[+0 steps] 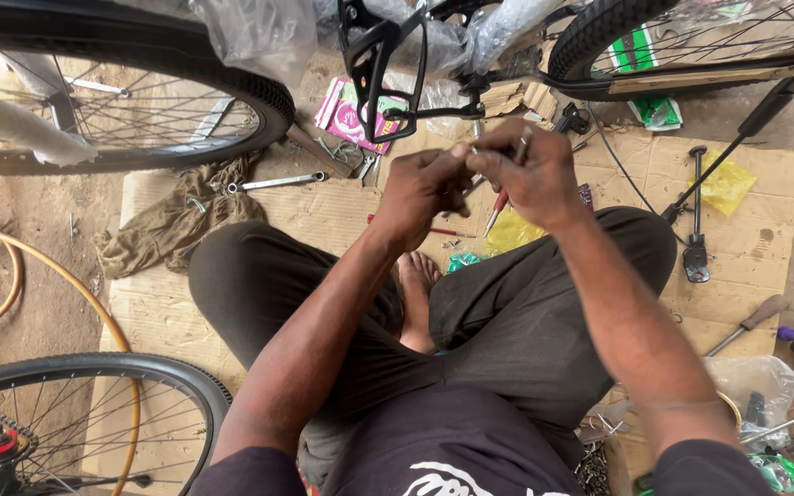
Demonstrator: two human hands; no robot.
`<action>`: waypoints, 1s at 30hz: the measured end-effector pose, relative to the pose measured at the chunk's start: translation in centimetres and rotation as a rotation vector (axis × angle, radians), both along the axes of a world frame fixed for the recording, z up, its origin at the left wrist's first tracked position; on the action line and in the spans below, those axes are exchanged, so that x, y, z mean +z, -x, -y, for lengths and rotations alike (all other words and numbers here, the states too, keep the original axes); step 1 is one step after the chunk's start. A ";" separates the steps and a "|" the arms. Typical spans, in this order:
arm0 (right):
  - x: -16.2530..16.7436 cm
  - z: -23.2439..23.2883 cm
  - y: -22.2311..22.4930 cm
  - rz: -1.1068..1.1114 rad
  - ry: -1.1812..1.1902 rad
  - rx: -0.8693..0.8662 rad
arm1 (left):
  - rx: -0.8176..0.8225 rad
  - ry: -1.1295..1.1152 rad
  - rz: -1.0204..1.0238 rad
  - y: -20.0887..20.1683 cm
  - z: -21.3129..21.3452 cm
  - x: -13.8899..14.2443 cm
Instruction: The person is assembling a bicycle by attaching a pedal to the crank arm. They unwrap the pedal, apply grease to the threads, and then screw it onto the crank arm using a screwdriver and wrench to tighten it.
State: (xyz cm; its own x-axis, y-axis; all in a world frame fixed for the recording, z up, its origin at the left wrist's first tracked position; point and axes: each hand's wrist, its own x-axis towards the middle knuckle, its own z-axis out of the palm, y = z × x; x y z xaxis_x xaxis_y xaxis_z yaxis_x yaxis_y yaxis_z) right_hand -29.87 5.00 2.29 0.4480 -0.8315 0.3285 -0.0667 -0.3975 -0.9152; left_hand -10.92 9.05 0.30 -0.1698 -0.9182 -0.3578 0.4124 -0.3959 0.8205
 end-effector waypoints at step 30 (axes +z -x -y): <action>-0.8 10.2 -2.7 -0.169 -0.052 -0.222 | -0.004 0.312 1.073 -4.7 7.2 4.4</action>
